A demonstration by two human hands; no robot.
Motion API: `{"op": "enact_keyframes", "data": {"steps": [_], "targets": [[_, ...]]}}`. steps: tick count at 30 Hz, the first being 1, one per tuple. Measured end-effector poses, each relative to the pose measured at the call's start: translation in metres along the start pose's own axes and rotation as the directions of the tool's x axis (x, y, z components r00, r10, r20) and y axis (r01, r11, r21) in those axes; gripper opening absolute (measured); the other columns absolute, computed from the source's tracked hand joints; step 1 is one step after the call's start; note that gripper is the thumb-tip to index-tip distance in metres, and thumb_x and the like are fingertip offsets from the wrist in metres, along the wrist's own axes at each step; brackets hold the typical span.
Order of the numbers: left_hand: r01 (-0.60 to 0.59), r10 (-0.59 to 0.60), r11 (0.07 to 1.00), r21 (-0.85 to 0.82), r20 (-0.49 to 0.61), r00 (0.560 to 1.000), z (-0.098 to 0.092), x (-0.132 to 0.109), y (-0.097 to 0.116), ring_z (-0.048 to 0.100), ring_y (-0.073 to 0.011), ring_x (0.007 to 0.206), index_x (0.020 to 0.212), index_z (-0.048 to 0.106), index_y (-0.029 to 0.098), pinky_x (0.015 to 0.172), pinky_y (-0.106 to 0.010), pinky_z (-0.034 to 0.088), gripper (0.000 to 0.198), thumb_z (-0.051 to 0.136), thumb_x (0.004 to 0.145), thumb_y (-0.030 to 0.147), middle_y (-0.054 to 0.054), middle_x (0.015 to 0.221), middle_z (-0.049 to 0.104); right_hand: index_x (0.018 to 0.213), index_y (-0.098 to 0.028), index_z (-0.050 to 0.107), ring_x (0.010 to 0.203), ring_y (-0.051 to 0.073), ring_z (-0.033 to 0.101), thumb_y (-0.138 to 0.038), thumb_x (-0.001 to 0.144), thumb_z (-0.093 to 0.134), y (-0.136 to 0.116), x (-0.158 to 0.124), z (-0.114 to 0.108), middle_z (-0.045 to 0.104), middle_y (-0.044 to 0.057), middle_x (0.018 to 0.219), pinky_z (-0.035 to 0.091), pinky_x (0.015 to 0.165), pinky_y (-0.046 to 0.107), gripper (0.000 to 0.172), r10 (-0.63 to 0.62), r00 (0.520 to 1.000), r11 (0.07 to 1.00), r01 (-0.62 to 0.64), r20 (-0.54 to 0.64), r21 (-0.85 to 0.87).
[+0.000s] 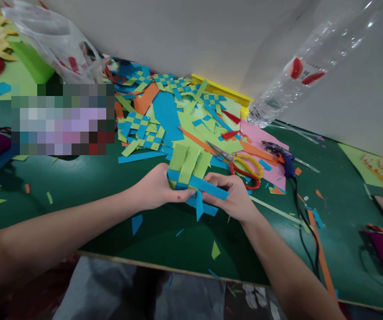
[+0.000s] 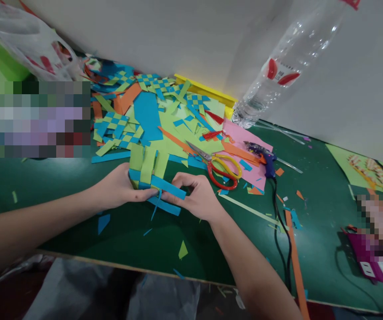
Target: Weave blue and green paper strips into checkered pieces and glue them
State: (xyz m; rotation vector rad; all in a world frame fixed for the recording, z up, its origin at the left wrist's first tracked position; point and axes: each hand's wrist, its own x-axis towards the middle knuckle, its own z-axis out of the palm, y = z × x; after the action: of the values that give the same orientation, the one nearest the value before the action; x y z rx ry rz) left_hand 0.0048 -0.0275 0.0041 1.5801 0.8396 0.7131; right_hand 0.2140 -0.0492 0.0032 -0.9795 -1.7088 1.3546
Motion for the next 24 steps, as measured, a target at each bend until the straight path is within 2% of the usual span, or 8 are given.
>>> {"op": "enact_keyframes", "data": {"steps": [11, 19, 24], "targets": [[0.006, -0.004, 0.993, 0.116, -0.024, 1.000, 0.0017, -0.0039, -0.0097, 0.065, -0.0189, 0.075, 0.083, 0.071, 0.013, 0.070, -0.028, 0.055, 0.023, 0.072, 0.074, 0.034, -0.004, 0.078, 0.071, 0.063, -0.017, 0.057, 0.063, 0.008, 0.053, -0.027, 0.073, 0.079, 0.0033, -0.0028, -0.0012, 0.057, -0.002, 0.072, 0.041, 0.059, 0.023, 0.026, -0.058, 0.998, 0.998, 0.058, 0.020, -0.017], [0.005, -0.001, 0.996, 0.090, -0.039, 0.999, 0.0042, -0.0040, -0.0081, 0.066, -0.0187, 0.072, 0.079, 0.071, 0.013, 0.070, -0.028, 0.055, 0.019, 0.072, 0.073, 0.032, -0.003, 0.075, 0.071, 0.064, -0.018, 0.056, 0.062, 0.008, 0.050, -0.024, 0.074, 0.077, 0.0077, -0.0035, -0.0004, 0.056, -0.003, 0.071, 0.038, 0.056, 0.023, 0.024, -0.065, 0.998, 0.997, 0.065, -0.005, -0.042], [0.002, 0.003, 0.997, 0.082, -0.060, 0.998, 0.0062, -0.0034, -0.0086, 0.068, -0.0212, 0.075, 0.080, 0.072, 0.013, 0.071, -0.030, 0.056, 0.022, 0.072, 0.073, 0.035, -0.003, 0.075, 0.072, 0.068, -0.018, 0.061, 0.065, 0.010, 0.053, -0.023, 0.074, 0.077, 0.0071, -0.0029, 0.0002, 0.058, -0.001, 0.073, 0.041, 0.059, 0.024, 0.018, -0.089, 0.995, 0.995, 0.087, -0.039, -0.054]]}}
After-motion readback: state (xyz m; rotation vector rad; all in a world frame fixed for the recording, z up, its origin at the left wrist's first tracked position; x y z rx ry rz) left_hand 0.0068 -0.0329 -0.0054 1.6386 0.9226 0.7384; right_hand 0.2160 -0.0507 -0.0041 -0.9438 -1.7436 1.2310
